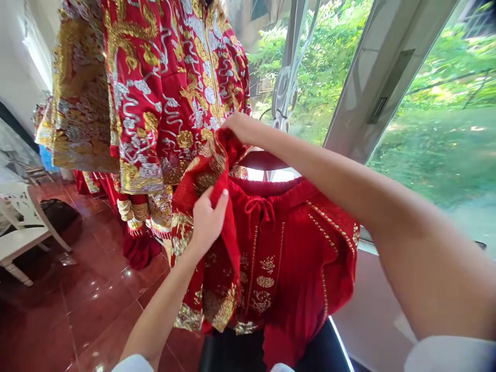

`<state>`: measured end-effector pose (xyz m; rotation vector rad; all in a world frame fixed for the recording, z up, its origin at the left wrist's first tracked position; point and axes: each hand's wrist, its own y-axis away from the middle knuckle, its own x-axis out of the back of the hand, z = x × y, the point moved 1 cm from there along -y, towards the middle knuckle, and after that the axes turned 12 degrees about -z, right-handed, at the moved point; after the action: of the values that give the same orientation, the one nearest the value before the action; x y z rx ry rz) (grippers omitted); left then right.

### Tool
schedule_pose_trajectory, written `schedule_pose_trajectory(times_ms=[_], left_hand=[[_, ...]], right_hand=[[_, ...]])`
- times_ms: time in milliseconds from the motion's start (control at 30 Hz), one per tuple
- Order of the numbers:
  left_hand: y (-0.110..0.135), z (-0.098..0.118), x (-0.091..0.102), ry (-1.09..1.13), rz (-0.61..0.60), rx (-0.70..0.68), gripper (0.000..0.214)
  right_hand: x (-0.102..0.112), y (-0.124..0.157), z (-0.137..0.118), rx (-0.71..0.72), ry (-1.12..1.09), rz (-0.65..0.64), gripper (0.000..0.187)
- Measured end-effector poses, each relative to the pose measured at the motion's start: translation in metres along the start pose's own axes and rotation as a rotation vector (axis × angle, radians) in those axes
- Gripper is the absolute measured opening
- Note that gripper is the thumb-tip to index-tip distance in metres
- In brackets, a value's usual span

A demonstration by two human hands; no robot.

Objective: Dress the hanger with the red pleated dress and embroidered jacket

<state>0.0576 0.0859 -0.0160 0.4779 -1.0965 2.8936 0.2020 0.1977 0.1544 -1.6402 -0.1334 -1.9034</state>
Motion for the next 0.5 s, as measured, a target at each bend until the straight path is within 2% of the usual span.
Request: schedule_pose_trajectory(times_ms=[67, 100, 133, 167, 267, 300, 333, 400, 500], left_hand=[[0.011, 0.000, -0.014, -0.059, -0.255, 0.026, 0.038], [0.015, 0.004, -0.017, -0.085, -0.337, 0.023, 0.040], [0.017, 0.011, -0.017, -0.121, -0.353, -0.003, 0.041], [0.016, 0.020, -0.016, -0.178, -0.296, -0.048, 0.038], [-0.011, 0.052, -0.011, -0.475, 0.025, -0.162, 0.030], [-0.026, 0.058, -0.011, -0.571, 0.063, -0.137, 0.035], [-0.042, 0.061, -0.013, -0.644, 0.037, -0.081, 0.041], [-0.074, 0.057, -0.017, -0.719, -0.105, 0.038, 0.050], [-0.108, 0.037, -0.017, -0.667, -0.295, 0.082, 0.049]], right_hand=[[0.000, 0.018, -0.001, 0.032, 0.023, -0.110, 0.032], [-0.001, 0.024, -0.003, 0.045, 0.034, -0.168, 0.035], [-0.002, 0.026, -0.005, 0.055, 0.046, -0.211, 0.038], [-0.003, 0.027, -0.007, 0.057, 0.054, -0.237, 0.040], [-0.006, 0.025, -0.007, 0.011, 0.035, -0.228, 0.040], [-0.007, 0.024, -0.006, -0.020, 0.022, -0.202, 0.038], [-0.008, 0.025, -0.005, -0.052, 0.012, -0.171, 0.037], [-0.010, 0.026, -0.003, -0.109, 0.004, -0.103, 0.037], [-0.009, 0.030, -0.005, -0.128, 0.006, -0.043, 0.036]])
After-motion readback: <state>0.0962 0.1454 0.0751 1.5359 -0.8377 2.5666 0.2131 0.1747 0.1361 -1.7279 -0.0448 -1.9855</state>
